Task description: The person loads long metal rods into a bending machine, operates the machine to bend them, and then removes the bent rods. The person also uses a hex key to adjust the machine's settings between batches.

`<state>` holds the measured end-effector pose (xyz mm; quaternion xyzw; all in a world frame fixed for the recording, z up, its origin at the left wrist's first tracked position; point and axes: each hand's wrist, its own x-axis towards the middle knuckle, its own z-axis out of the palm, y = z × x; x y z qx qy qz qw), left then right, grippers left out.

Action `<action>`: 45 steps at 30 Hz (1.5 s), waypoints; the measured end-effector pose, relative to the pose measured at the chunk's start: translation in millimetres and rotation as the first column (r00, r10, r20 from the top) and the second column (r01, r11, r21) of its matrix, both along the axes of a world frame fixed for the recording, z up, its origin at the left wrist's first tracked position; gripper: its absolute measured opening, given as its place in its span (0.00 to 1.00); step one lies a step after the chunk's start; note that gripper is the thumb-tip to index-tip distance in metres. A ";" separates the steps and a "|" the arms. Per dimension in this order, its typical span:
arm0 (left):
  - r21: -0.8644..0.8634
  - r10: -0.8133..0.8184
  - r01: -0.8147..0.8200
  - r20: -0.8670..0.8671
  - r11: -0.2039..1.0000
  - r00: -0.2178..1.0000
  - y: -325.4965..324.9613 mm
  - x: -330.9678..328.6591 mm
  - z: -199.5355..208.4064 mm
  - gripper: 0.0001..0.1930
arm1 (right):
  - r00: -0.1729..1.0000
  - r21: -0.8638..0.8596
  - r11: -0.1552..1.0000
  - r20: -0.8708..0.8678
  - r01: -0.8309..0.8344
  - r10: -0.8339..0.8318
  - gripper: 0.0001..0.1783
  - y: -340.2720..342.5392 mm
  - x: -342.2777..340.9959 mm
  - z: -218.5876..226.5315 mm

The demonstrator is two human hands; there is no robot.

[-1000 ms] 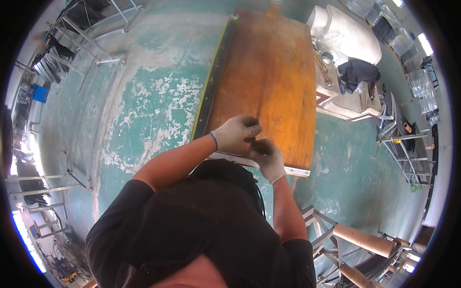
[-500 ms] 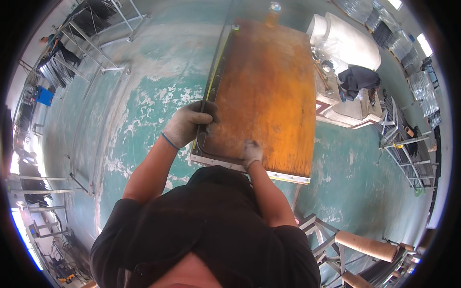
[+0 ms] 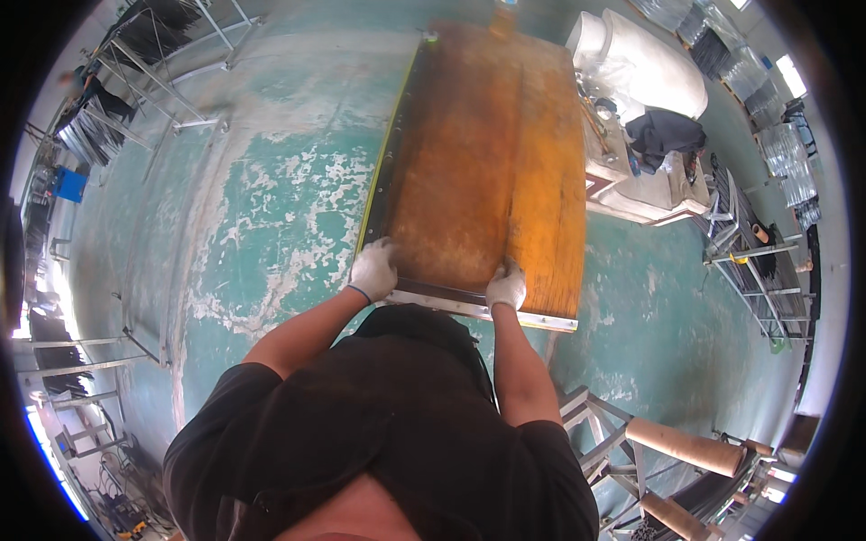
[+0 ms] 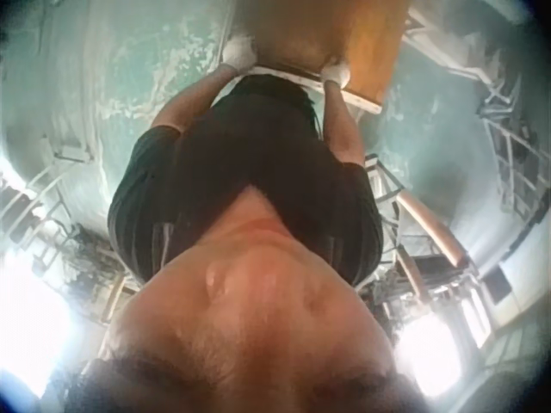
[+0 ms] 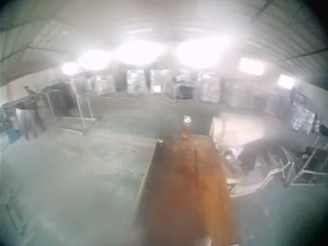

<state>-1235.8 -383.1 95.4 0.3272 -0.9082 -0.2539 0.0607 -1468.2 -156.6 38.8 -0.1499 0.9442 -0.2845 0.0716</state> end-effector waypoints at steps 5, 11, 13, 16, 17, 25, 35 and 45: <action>-0.006 -0.380 0.396 0.267 0.918 0.886 21.9 8.2 -18.8 0.12 | 0.919 0.220 0.904 -0.068 -0.366 0.389 0.15 5.3 26.7 50.8; 0.069 -0.383 0.381 0.310 0.922 0.870 20.9 10.1 -36.4 0.12 | 0.668 0.135 0.682 -0.137 -0.719 0.732 0.08 16.9 59.9 13.7; 0.066 -0.398 0.398 0.312 0.915 0.863 18.9 13.2 -39.9 0.12 | 0.699 0.191 0.701 -0.086 -0.687 0.710 0.09 13.2 60.7 12.8; 0.042 -0.386 0.395 0.329 0.918 0.862 20.3 11.8 -42.2 0.12 | 0.721 0.240 0.710 -0.053 -0.662 0.691 0.10 10.5 63.0 6.9; 0.036 -0.387 0.397 0.318 0.917 0.866 18.7 13.1 -42.0 0.12 | 0.724 0.250 0.710 -0.048 -0.658 0.688 0.10 10.0 64.2 4.2; 0.014 -0.372 0.383 0.275 0.924 0.887 20.9 12.0 -36.9 0.12 | 0.734 0.203 0.744 -0.139 -0.636 0.665 0.07 12.7 66.4 -4.6; 0.125 -0.346 0.323 0.317 0.938 0.883 16.8 7.8 -37.5 0.13 | 0.998 0.296 0.954 0.024 -0.055 0.050 0.28 7.5 27.1 32.6; 0.365 0.383 -0.361 0.014 0.858 0.924 57.0 54.3 12.1 0.12 | 0.402 -0.714 0.695 0.663 0.086 0.631 0.16 5.4 -9.1 126.6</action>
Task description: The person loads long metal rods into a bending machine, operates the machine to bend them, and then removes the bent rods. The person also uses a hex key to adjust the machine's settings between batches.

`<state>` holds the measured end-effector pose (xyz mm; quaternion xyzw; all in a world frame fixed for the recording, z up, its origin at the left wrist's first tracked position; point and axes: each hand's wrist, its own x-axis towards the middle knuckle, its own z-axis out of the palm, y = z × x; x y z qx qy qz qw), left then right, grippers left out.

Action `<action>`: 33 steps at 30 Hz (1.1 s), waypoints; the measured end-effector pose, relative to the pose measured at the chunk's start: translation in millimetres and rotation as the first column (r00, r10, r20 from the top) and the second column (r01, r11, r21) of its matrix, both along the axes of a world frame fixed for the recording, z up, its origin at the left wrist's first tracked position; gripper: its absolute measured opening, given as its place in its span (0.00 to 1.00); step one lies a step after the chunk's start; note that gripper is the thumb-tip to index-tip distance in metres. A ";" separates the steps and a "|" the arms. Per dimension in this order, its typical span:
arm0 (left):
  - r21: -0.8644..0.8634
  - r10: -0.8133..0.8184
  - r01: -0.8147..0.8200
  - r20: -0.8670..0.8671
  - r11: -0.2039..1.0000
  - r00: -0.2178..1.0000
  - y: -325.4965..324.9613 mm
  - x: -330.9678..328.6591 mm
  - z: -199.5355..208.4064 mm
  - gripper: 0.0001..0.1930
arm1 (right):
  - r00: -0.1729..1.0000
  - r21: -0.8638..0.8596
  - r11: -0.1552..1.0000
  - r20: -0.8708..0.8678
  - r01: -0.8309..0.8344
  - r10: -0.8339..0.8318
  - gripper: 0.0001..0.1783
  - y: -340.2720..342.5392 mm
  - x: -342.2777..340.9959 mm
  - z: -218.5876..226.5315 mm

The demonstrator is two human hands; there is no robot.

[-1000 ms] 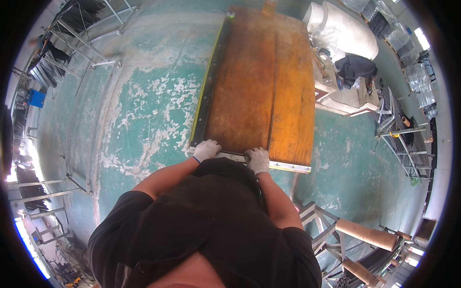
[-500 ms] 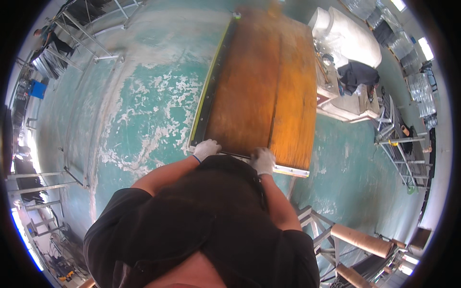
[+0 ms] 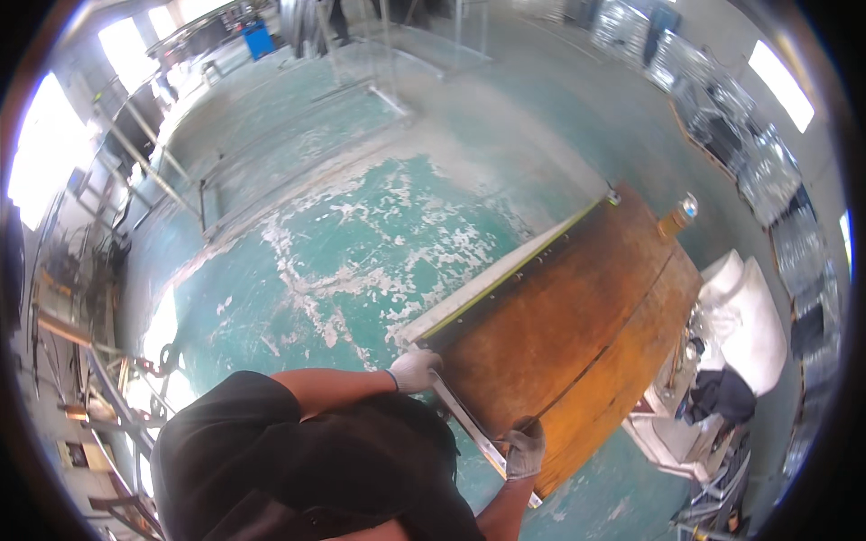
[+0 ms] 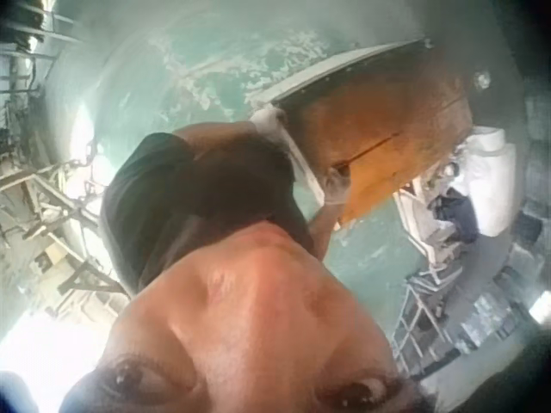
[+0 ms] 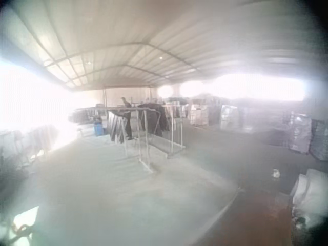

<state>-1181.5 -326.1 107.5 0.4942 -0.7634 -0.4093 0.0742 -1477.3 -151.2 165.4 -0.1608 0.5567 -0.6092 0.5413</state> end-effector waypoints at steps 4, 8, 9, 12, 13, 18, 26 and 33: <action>0.285 0.212 -0.159 -0.168 0.945 0.963 10.8 41.3 12.1 0.21 | 0.956 -0.166 0.953 0.113 -0.252 0.272 0.16 -55.9 54.3 90.7; 0.229 0.133 -0.065 -0.296 0.971 0.946 13.4 83.4 50.2 0.27 | 0.899 -0.295 0.864 0.030 -0.409 0.436 0.13 -119.6 138.1 150.3; 0.165 0.110 -0.061 -0.308 0.984 0.945 12.1 96.5 51.4 0.27 | 0.882 -0.299 0.842 0.001 -0.449 0.471 0.12 -131.7 161.1 158.3; 0.049 0.075 -0.061 -0.369 0.997 0.926 15.2 147.1 57.2 0.29 | 0.839 -0.306 0.785 -0.104 -0.539 0.535 0.09 -161.9 239.6 178.5; 0.053 0.078 -0.062 -0.379 0.997 0.922 14.8 170.3 73.7 0.29 | 0.828 -0.308 0.771 -0.140 -0.557 0.543 0.09 -171.1 268.9 184.2; 0.170 0.264 -0.202 -0.612 0.965 0.746 26.9 306.2 96.1 0.18 | 0.765 -0.460 0.687 0.025 -0.563 0.644 0.09 -201.1 431.1 211.0; 0.136 0.639 -0.684 -0.520 0.717 0.566 20.4 530.0 135.2 0.11 | 0.684 -0.531 0.709 0.294 -0.463 0.667 0.07 -262.2 623.8 223.6; 0.049 0.733 -0.824 -0.490 0.564 0.472 -19.7 643.8 123.7 0.12 | 0.480 -0.463 0.792 0.630 -0.399 0.610 0.05 -380.9 755.8 158.3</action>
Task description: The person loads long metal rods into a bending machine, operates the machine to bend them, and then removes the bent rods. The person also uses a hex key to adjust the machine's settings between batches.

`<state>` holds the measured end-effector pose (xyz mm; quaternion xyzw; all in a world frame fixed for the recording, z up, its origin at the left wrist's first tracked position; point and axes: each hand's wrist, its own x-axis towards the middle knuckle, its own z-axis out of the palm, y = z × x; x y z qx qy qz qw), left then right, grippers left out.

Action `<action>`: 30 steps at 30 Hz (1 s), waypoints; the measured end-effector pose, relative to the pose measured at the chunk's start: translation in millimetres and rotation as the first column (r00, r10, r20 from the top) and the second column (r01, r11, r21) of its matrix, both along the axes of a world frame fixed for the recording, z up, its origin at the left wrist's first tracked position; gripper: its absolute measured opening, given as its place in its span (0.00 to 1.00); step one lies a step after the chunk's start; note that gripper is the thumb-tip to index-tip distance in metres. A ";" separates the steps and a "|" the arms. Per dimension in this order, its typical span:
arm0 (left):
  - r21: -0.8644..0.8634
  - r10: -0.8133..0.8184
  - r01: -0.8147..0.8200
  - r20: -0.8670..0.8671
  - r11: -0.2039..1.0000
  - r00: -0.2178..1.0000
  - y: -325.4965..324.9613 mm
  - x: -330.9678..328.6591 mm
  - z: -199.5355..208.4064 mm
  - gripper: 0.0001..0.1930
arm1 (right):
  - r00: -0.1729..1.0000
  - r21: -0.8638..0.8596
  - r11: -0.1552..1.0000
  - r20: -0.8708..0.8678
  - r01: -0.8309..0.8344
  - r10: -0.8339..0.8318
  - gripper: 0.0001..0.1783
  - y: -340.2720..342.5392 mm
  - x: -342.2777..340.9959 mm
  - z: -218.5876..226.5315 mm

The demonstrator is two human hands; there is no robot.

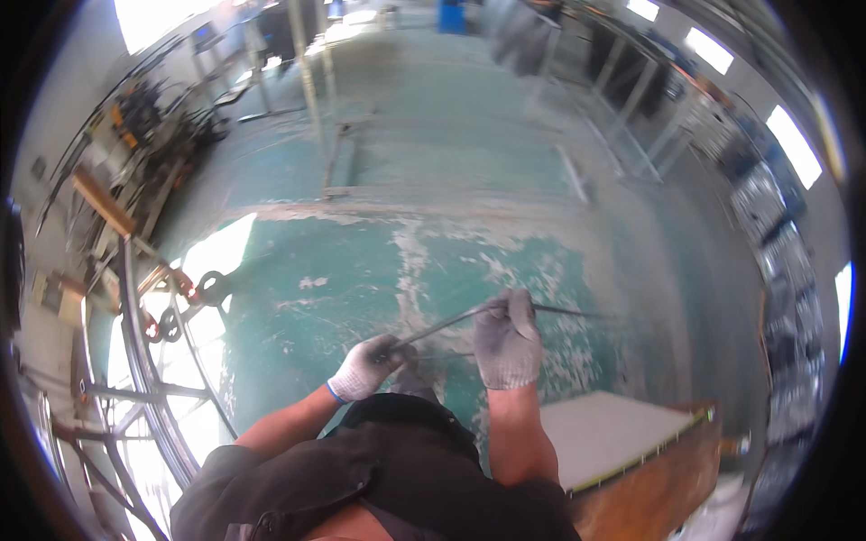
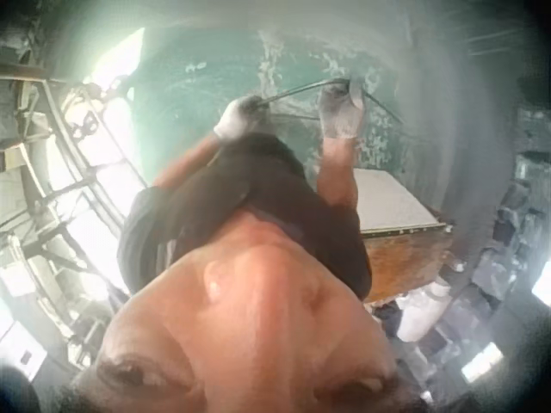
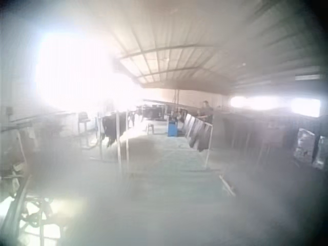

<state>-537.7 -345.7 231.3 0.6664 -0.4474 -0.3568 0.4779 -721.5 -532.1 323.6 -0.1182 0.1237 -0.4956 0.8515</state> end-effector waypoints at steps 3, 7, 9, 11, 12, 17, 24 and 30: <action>0.000 0.121 -0.123 0.188 0.992 0.975 -21.3 63.1 1.3 0.08 | 0.996 0.128 0.989 -0.038 -0.081 0.087 0.13 -45.5 65.7 -28.2; -0.162 0.355 -0.317 0.475 0.935 0.805 -58.8 173.0 42.0 0.05 | 0.860 0.044 0.952 -0.419 -0.301 0.292 0.28 -91.0 162.7 -24.1; -0.210 0.387 -0.343 0.693 0.915 0.609 -69.4 237.7 69.9 0.06 | 0.669 -0.151 0.929 -0.733 -0.339 0.125 0.28 -106.9 211.0 -29.6; -0.250 0.425 -0.379 0.752 0.891 0.504 -73.3 293.5 82.7 0.06 | 0.448 -0.480 0.810 -0.838 -0.337 -0.311 0.27 -120.2 267.0 -43.2; -0.254 0.435 -0.402 0.771 0.880 0.465 -70.6 316.9 87.7 0.06 | 0.420 -0.708 0.622 -0.703 -0.335 -0.574 0.26 -122.0 300.0 -33.0; -0.241 0.442 -0.474 0.814 0.847 0.376 -60.9 443.5 67.4 0.07 | 0.533 -0.769 -0.198 -0.210 -0.608 -0.820 0.22 -144.7 475.5 -18.4; -0.364 0.479 -0.366 0.823 0.856 0.304 -89.2 662.9 75.7 0.08 | 0.590 -0.659 -0.206 -0.435 -0.723 -0.680 0.10 -151.5 695.2 -60.8; -0.460 0.660 -0.525 0.691 0.716 0.295 -120.2 830.3 117.9 0.19 | 0.633 -0.802 -0.110 -0.370 -0.587 -0.680 0.05 -173.7 867.3 -36.2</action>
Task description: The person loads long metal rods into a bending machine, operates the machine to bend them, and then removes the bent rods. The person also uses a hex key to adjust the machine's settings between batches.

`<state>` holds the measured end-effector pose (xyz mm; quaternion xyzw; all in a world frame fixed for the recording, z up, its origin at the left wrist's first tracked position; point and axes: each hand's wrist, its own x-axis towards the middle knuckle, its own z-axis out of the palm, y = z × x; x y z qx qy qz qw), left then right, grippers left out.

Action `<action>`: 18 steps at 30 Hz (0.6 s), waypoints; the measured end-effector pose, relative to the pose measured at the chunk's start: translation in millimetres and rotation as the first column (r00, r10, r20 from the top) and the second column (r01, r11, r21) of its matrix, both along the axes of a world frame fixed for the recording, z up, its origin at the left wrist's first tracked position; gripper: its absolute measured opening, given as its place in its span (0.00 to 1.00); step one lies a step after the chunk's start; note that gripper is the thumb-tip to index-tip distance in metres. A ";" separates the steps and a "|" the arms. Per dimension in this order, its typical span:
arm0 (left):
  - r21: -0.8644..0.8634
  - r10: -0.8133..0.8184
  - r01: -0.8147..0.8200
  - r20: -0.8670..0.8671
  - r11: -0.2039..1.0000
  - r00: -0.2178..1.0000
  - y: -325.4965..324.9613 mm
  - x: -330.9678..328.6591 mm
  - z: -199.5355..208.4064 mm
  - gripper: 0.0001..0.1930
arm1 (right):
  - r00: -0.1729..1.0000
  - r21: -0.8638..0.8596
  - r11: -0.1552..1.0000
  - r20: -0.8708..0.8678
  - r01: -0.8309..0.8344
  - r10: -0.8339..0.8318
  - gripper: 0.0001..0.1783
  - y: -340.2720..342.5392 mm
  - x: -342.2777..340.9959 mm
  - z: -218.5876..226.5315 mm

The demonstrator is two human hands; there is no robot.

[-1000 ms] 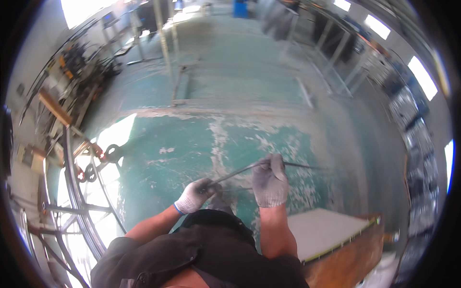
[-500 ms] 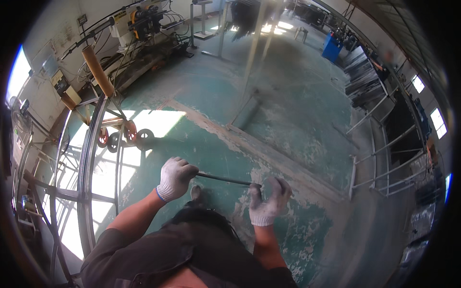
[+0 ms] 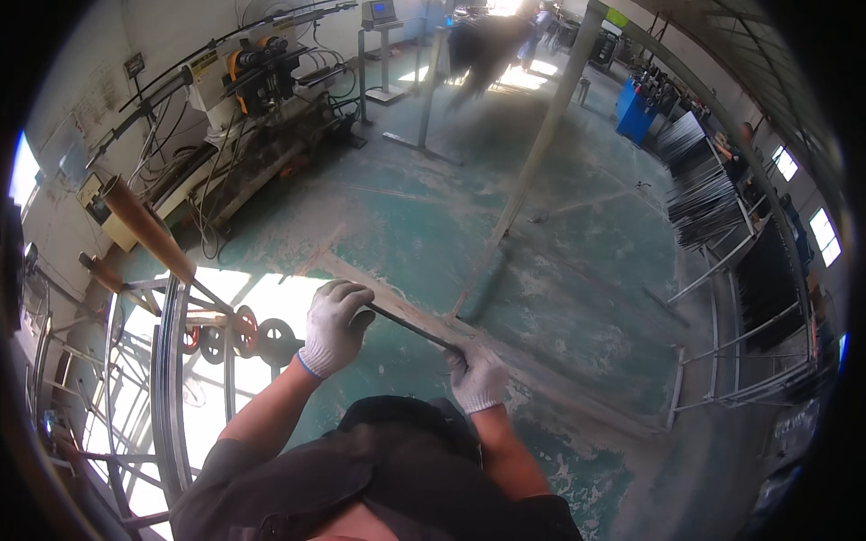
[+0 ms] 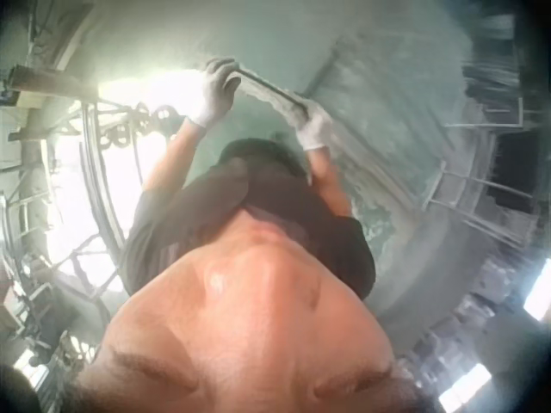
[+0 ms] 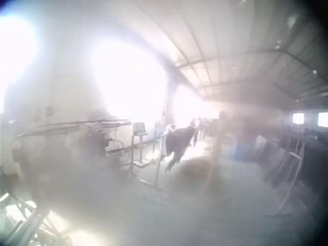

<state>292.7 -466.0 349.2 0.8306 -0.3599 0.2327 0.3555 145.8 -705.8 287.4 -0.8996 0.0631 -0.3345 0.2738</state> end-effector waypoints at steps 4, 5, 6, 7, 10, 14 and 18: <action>-0.051 0.127 -0.129 -0.046 0.990 0.991 -16.7 109.1 -29.5 0.17 | 0.994 0.149 0.985 -0.071 0.092 -0.082 0.05 -29.8 118.5 -12.5; -0.036 0.134 -0.136 -0.062 0.990 0.989 -20.9 135.5 -43.1 0.17 | 0.992 0.165 0.981 -0.084 0.104 -0.091 0.05 -41.0 149.2 -20.7; -0.041 0.118 -0.125 -0.132 0.991 0.984 -26.3 166.2 -59.5 0.15 | 0.991 0.179 0.978 -0.093 0.110 -0.094 0.05 -53.7 181.9 -29.3; -0.044 0.106 -0.118 -0.214 0.992 0.971 -31.4 192.1 -74.8 0.14 | 0.989 0.192 0.975 -0.114 0.114 -0.093 0.06 -65.4 210.7 -33.5; -0.006 0.147 -0.169 -0.459 0.986 0.876 -54.8 256.0 -109.1 0.11 | 0.994 0.204 0.975 -0.087 0.089 -0.073 0.08 -101.0 313.8 -55.2; -0.078 0.105 -0.248 -0.758 0.966 0.644 -73.7 340.9 -102.8 0.10 | 0.993 0.219 0.972 -0.098 0.080 -0.059 0.08 -134.0 456.0 -32.4; -0.023 0.252 -0.375 -0.701 0.927 0.667 -77.2 439.0 -126.6 0.09 | 0.992 0.161 0.983 -0.108 0.086 -0.069 0.07 -179.6 598.3 5.4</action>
